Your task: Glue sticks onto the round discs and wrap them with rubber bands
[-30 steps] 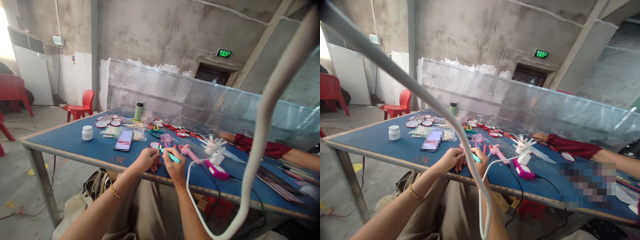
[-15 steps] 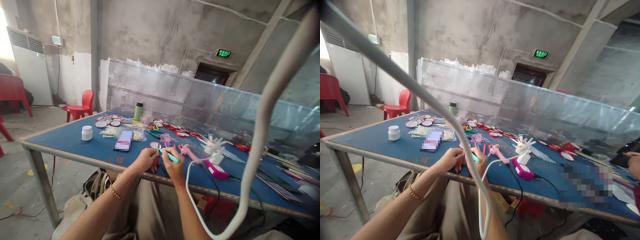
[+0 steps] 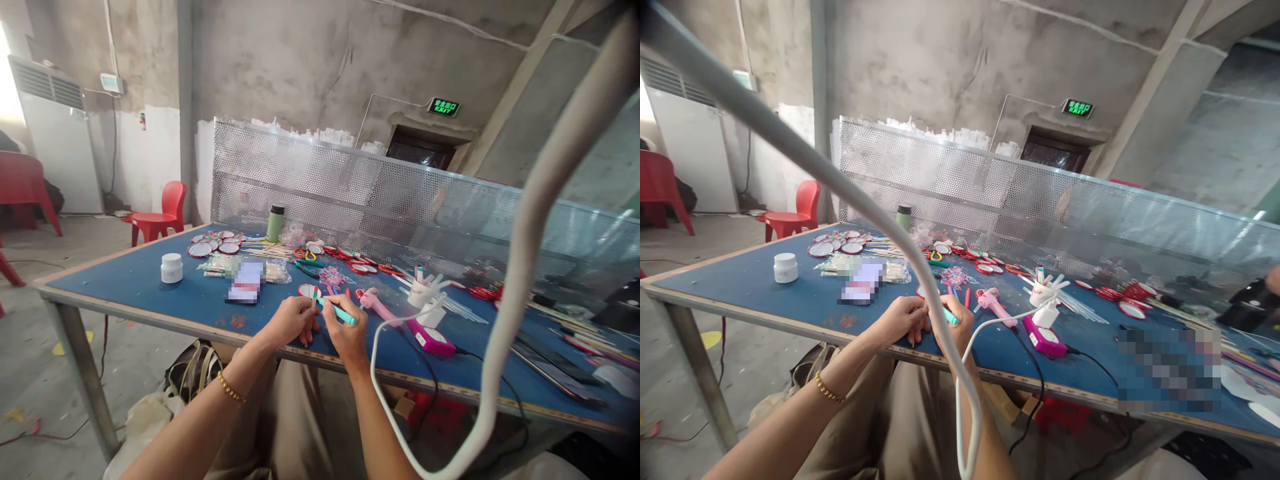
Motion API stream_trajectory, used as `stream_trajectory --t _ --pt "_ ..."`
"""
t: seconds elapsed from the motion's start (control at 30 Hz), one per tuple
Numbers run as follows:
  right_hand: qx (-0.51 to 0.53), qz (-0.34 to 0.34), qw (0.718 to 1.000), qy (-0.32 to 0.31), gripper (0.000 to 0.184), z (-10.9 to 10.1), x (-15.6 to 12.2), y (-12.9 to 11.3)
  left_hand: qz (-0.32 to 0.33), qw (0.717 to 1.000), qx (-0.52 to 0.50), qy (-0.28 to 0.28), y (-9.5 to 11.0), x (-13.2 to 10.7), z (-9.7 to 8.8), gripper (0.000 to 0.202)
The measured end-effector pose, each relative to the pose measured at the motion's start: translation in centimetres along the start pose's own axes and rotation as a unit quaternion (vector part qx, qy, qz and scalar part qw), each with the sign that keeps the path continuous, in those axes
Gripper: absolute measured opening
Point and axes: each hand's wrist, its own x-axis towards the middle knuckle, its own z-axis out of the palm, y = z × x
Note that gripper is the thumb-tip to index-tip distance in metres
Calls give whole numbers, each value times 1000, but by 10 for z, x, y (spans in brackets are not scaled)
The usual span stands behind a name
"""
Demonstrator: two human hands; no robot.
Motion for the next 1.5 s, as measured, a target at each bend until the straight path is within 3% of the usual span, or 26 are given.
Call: stream_trajectory --t 1.5 --pt "-9 2 1000 3 15 -1 2 -10 4 1000 -1 -3 -2 1 0 25"
